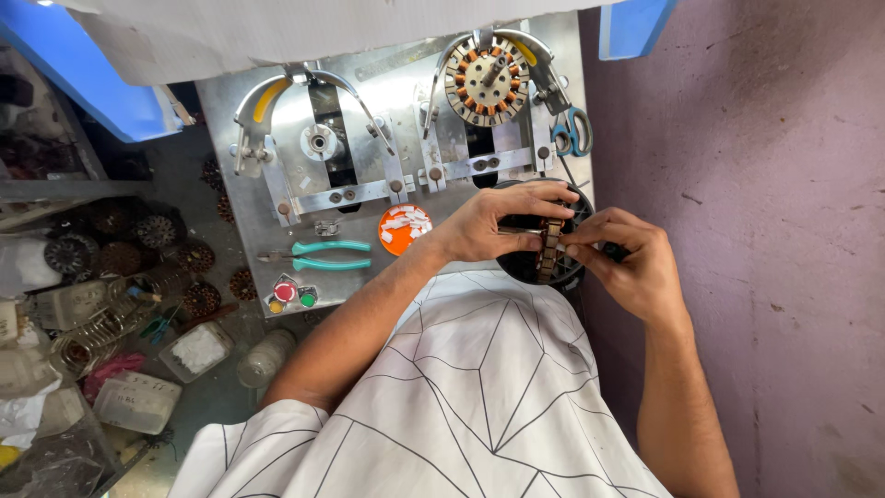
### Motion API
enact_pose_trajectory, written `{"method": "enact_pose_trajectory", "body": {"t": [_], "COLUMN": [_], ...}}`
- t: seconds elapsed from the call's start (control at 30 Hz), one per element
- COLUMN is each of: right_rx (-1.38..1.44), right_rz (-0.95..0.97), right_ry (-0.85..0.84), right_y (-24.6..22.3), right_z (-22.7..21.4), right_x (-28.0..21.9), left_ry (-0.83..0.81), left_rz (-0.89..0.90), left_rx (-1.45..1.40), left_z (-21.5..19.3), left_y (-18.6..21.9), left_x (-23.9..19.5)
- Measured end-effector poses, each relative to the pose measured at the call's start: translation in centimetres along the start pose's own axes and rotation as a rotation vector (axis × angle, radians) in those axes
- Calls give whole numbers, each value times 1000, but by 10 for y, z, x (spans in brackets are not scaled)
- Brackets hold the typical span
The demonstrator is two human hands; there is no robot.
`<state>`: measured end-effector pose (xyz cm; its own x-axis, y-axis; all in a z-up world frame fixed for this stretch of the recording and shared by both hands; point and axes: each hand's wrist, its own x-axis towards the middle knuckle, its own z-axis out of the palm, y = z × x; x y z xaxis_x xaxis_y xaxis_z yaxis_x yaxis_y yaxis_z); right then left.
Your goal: The person works on a fan stator using a screwdriver, handling small components and adjusting the wiring on the stator placed on a machine.
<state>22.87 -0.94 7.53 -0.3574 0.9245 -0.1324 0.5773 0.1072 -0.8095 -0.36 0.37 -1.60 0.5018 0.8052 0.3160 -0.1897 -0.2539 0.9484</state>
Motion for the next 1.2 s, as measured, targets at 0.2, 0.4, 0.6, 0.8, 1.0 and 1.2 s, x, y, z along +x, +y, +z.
{"method": "enact_pose_trajectory", "body": {"t": [0.2, 0.4, 0.6, 0.8, 1.0, 1.2], "right_rx": [219, 232, 227, 944, 1095, 693], "right_rz": [223, 324, 256, 302, 321, 29], "right_ry": [-7, 49, 232, 493, 779, 720], "right_y": [20, 26, 24, 30, 16, -1], "right_z": [8, 13, 43, 22, 20, 50], "right_x": [11, 7, -8, -22, -47, -63], "left_ry": [6, 33, 159, 34, 32, 53], "left_rz": [-3, 15, -156, -115, -14, 83], "left_rx": [-91, -65, -110, -74, 336, 383], "left_z": [1, 1, 19, 9, 27, 29], "left_y": [-6, -4, 4, 15, 28, 26], "left_x": [0, -1, 6, 1, 0, 0]}}
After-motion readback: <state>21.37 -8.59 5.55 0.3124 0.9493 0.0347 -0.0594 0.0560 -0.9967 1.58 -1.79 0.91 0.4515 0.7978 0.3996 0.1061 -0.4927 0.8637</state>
